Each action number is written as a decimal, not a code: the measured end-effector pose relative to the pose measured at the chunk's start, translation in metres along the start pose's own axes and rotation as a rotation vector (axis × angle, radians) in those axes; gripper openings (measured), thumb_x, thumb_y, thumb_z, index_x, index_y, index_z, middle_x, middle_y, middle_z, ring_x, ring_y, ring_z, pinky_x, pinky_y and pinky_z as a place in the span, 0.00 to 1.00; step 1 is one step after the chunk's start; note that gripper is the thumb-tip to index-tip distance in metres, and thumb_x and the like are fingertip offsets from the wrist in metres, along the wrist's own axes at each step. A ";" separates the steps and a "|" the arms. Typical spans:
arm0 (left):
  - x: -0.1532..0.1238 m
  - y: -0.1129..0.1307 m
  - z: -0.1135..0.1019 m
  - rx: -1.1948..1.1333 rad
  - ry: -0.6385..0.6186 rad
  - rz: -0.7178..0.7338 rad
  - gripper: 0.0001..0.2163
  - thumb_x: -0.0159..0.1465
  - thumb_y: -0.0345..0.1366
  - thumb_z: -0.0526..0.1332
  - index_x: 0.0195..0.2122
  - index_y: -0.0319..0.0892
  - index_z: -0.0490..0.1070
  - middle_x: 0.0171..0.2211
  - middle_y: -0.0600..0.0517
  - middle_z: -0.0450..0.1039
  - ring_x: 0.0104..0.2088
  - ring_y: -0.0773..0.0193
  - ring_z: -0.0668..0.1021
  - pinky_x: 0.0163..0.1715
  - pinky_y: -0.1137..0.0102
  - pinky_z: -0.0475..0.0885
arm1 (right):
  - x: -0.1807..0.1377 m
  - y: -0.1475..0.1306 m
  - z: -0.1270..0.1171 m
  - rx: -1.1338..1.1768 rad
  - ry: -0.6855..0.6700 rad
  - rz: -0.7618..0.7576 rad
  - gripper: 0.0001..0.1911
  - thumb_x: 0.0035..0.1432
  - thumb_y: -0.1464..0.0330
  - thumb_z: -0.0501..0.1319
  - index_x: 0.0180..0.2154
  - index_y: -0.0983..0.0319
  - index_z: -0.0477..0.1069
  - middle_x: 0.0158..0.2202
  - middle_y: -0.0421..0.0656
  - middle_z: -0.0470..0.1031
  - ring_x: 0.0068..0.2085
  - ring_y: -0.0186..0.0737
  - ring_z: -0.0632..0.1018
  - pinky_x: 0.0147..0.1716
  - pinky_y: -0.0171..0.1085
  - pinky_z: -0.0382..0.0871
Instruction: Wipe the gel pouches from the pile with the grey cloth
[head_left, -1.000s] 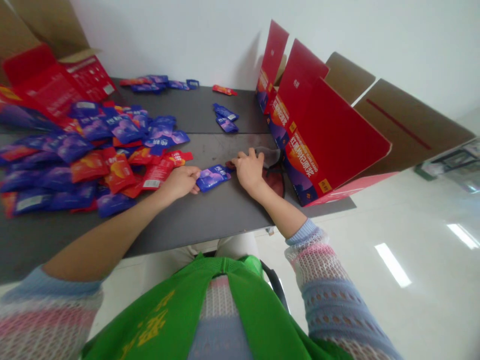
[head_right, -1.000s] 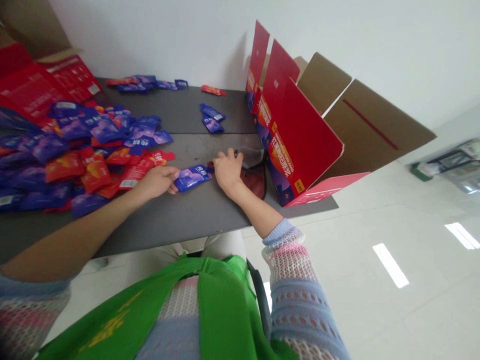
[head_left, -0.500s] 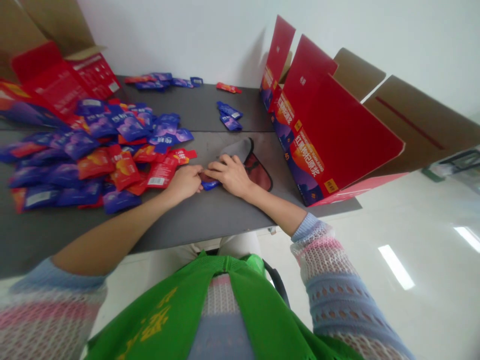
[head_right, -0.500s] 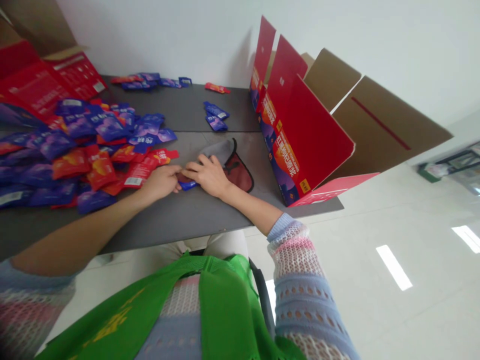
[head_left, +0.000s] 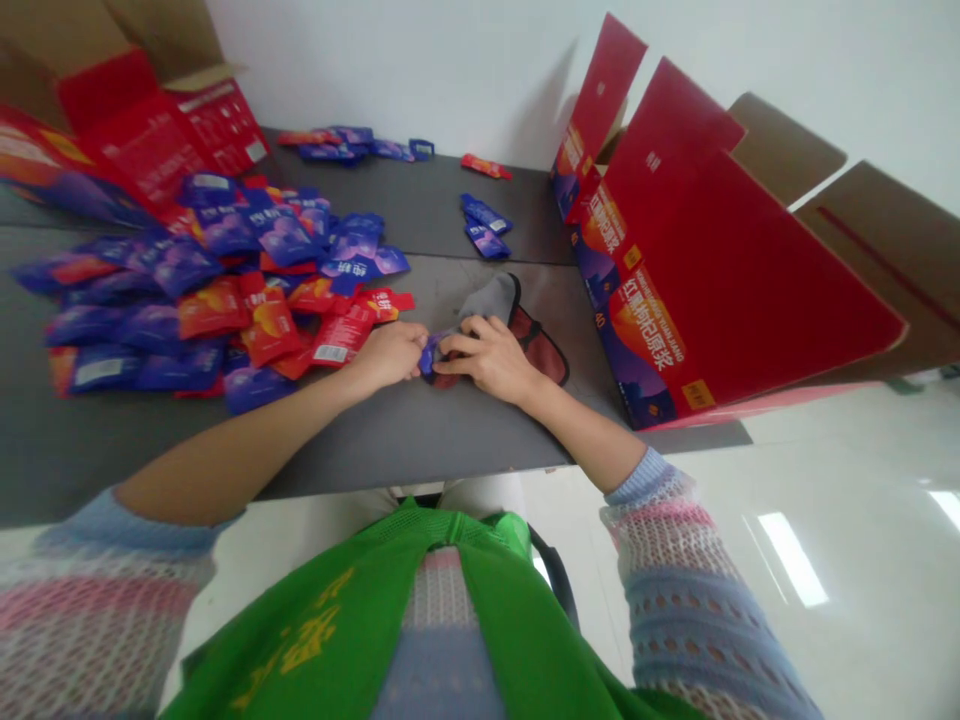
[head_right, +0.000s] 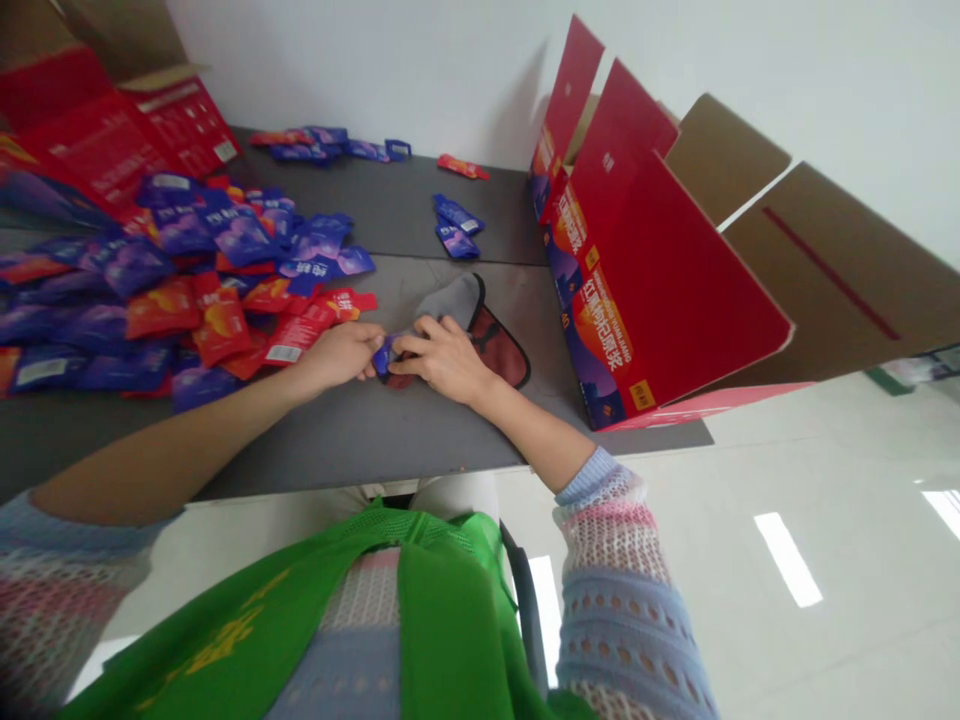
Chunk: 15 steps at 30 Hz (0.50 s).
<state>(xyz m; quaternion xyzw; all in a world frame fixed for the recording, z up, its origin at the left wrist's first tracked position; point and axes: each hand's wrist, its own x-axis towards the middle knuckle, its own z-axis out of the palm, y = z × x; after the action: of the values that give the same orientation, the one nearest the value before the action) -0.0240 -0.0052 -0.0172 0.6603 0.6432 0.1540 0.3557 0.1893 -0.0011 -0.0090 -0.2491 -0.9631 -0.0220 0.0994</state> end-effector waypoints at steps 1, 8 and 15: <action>-0.001 0.001 0.000 0.012 0.008 0.000 0.10 0.65 0.37 0.53 0.30 0.44 0.70 0.19 0.52 0.74 0.20 0.62 0.78 0.19 0.73 0.69 | 0.000 0.002 -0.001 0.001 0.002 0.018 0.18 0.72 0.63 0.51 0.52 0.44 0.77 0.54 0.37 0.75 0.52 0.47 0.63 0.45 0.46 0.51; 0.000 0.010 -0.005 -0.084 -0.049 -0.080 0.09 0.63 0.33 0.55 0.26 0.43 0.68 0.19 0.52 0.73 0.19 0.64 0.75 0.19 0.74 0.68 | -0.015 0.031 -0.006 -0.068 -0.015 0.437 0.18 0.71 0.66 0.52 0.47 0.50 0.81 0.52 0.42 0.77 0.53 0.51 0.63 0.47 0.47 0.52; -0.014 0.011 -0.013 -0.217 -0.082 -0.164 0.12 0.63 0.35 0.55 0.22 0.42 0.65 0.17 0.51 0.71 0.18 0.65 0.74 0.18 0.74 0.68 | -0.020 0.051 -0.009 -0.109 -0.011 0.688 0.24 0.68 0.75 0.51 0.55 0.49 0.76 0.55 0.44 0.76 0.53 0.52 0.66 0.48 0.49 0.58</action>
<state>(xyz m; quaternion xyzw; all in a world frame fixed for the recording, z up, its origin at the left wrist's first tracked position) -0.0266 -0.0144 0.0028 0.5689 0.6596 0.1660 0.4623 0.2330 0.0326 -0.0043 -0.5642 -0.8207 -0.0373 0.0824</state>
